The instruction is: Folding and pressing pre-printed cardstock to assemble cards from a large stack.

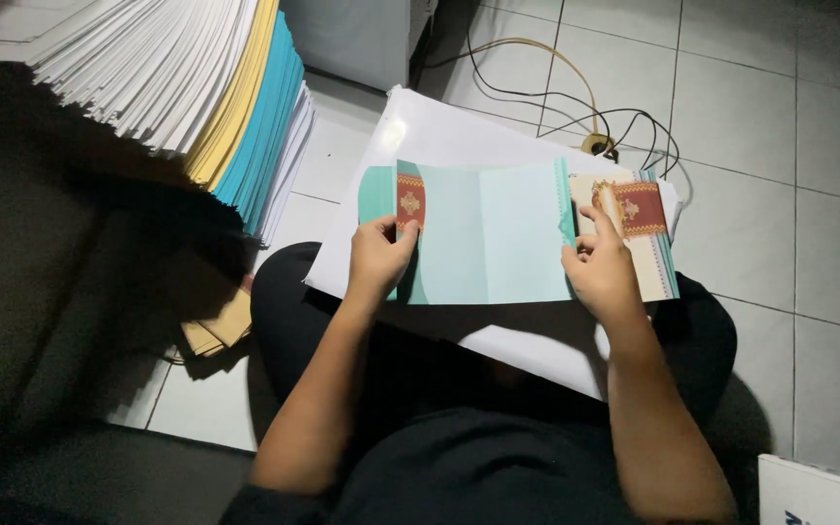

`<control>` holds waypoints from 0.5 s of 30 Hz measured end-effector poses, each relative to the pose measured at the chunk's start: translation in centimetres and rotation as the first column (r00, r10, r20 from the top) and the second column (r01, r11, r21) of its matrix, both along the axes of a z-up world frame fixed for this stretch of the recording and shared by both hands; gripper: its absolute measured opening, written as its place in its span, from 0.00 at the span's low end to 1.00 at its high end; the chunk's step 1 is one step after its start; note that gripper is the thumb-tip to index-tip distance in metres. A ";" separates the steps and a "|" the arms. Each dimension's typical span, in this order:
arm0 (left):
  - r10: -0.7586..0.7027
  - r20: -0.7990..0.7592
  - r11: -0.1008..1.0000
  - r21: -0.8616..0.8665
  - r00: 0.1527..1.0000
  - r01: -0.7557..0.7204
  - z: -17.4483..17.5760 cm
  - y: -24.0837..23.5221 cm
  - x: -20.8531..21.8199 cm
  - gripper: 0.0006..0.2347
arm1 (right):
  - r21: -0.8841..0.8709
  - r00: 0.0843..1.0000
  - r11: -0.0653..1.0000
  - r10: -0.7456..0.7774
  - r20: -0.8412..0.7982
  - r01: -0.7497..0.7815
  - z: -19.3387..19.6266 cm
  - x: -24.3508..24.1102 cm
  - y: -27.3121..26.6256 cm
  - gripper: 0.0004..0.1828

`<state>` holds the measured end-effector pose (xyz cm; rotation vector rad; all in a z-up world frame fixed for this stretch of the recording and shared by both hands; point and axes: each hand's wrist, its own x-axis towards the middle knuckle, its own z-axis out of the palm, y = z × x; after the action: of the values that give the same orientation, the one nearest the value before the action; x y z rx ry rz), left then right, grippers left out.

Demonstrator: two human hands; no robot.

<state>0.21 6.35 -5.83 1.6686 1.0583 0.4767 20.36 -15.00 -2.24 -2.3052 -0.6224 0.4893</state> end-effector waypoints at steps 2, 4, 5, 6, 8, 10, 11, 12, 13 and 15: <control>0.028 0.004 0.999 0.023 1.000 -0.028 0.6 -0.4 0.1 0.09 | 0.003 0.999 1.000 0.016 0.051 -0.016 -1.5 0.4 0.1 0.30; 0.057 0.006 0.997 0.043 0.998 -0.057 0.7 -0.5 0.2 0.09 | 0.002 0.994 0.999 0.034 0.101 -0.034 -3.0 0.8 0.3 0.28; 0.070 -0.001 0.996 0.063 0.998 -0.069 0.5 -0.3 0.3 0.09 | 0.004 0.988 1.000 0.027 0.151 -0.028 -3.7 1.0 0.4 0.27; 0.082 -0.006 0.993 0.084 0.997 -0.081 0.4 -0.2 0.4 0.09 | 0.006 0.979 1.000 0.020 0.202 -0.022 -4.5 1.2 0.4 0.26; 0.091 -0.028 0.989 0.119 0.995 -0.087 -0.2 -0.3 0.4 0.09 | -0.002 0.969 1.000 0.022 0.245 -0.022 -5.2 1.5 0.5 0.26; 0.099 -0.048 0.984 0.151 0.994 -0.091 -0.5 -0.3 0.5 0.09 | -0.011 0.957 1.000 0.024 0.288 -0.021 -5.4 1.4 0.6 0.25; 0.097 -0.047 0.980 0.180 0.994 -0.087 -0.6 -0.3 0.6 0.09 | -0.016 0.950 0.999 0.036 0.310 -0.032 -5.3 1.3 0.7 0.25; 0.095 -0.045 0.975 0.208 0.994 -0.084 -0.6 -0.2 0.7 0.09 | -0.020 0.942 0.999 0.048 0.332 -0.044 -5.1 1.2 0.7 0.24; 0.094 -0.045 0.975 0.207 0.995 -0.083 -0.2 -0.4 0.7 0.09 | -0.021 0.942 0.999 0.047 0.332 -0.043 -5.0 1.1 0.7 0.24; 0.094 -0.046 0.986 0.146 0.995 -0.086 0.6 -0.5 0.6 0.09 | -0.027 0.943 0.999 0.051 0.329 -0.045 -4.7 0.9 0.8 0.22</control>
<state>0.83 5.82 -5.21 1.7731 1.1654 0.5819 21.29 -14.23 -6.98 -2.4156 -0.8382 0.1288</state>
